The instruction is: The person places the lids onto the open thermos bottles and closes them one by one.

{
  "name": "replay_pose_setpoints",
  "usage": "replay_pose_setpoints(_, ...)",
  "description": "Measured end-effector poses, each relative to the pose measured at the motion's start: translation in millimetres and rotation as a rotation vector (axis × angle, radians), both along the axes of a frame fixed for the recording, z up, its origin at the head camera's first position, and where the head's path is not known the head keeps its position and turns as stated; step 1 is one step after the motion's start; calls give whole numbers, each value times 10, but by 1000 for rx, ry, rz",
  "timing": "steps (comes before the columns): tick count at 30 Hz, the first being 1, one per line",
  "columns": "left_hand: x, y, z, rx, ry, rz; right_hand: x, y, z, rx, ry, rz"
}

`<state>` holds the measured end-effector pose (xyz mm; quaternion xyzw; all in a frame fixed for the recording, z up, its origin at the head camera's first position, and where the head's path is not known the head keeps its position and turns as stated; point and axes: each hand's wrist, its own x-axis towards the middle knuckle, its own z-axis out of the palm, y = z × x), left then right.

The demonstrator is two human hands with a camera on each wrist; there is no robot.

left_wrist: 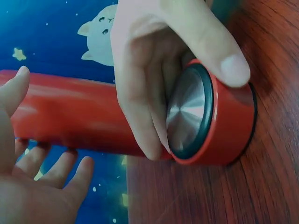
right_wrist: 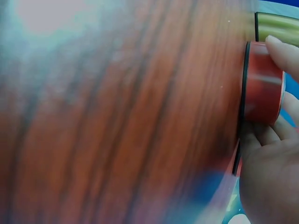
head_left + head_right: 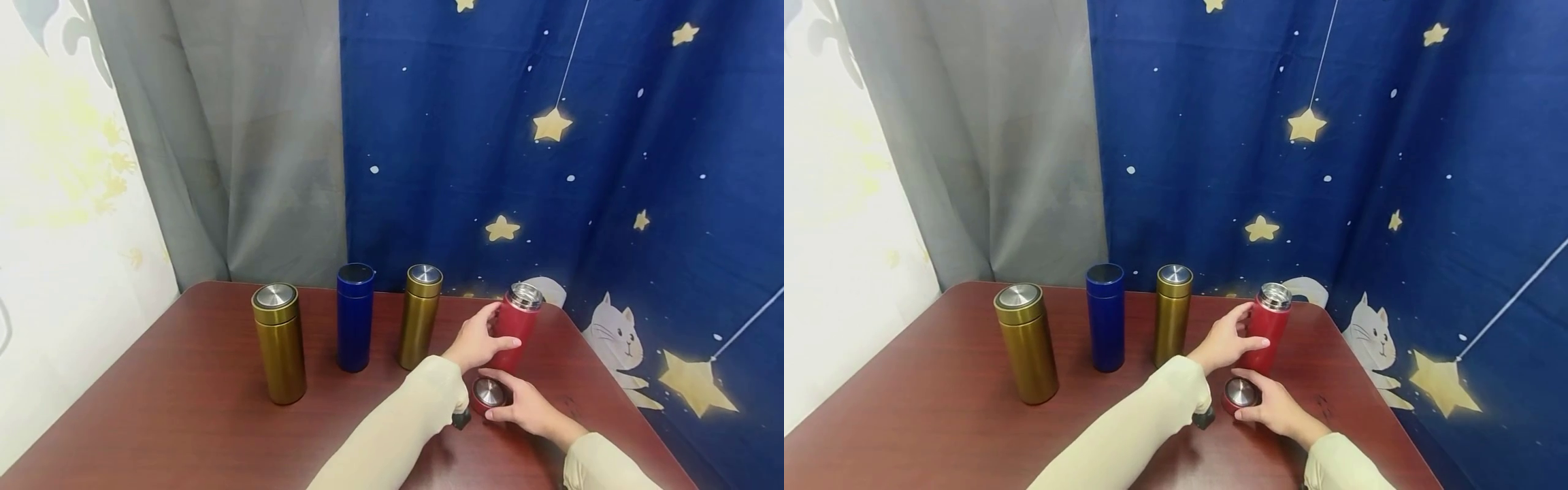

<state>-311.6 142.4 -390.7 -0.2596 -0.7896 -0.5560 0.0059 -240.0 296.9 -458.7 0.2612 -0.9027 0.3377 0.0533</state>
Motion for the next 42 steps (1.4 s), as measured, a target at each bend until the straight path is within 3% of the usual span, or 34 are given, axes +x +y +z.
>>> replay_pose_setpoints(11,-18,138,-68,-110,121,244,-24,-55,-14,-19,-60,26)
replay_pose_setpoints(21,16,90,-84,-74,154,248,18,-6,-13,8,-54,-3)
replay_pose_setpoints(30,-15,-44,-60,-62,128,232,11,26,54,35,-69,-4)
replay_pose_setpoints(42,-3,-173,-61,-14,98,205,26,150,155,-39,-104,38)
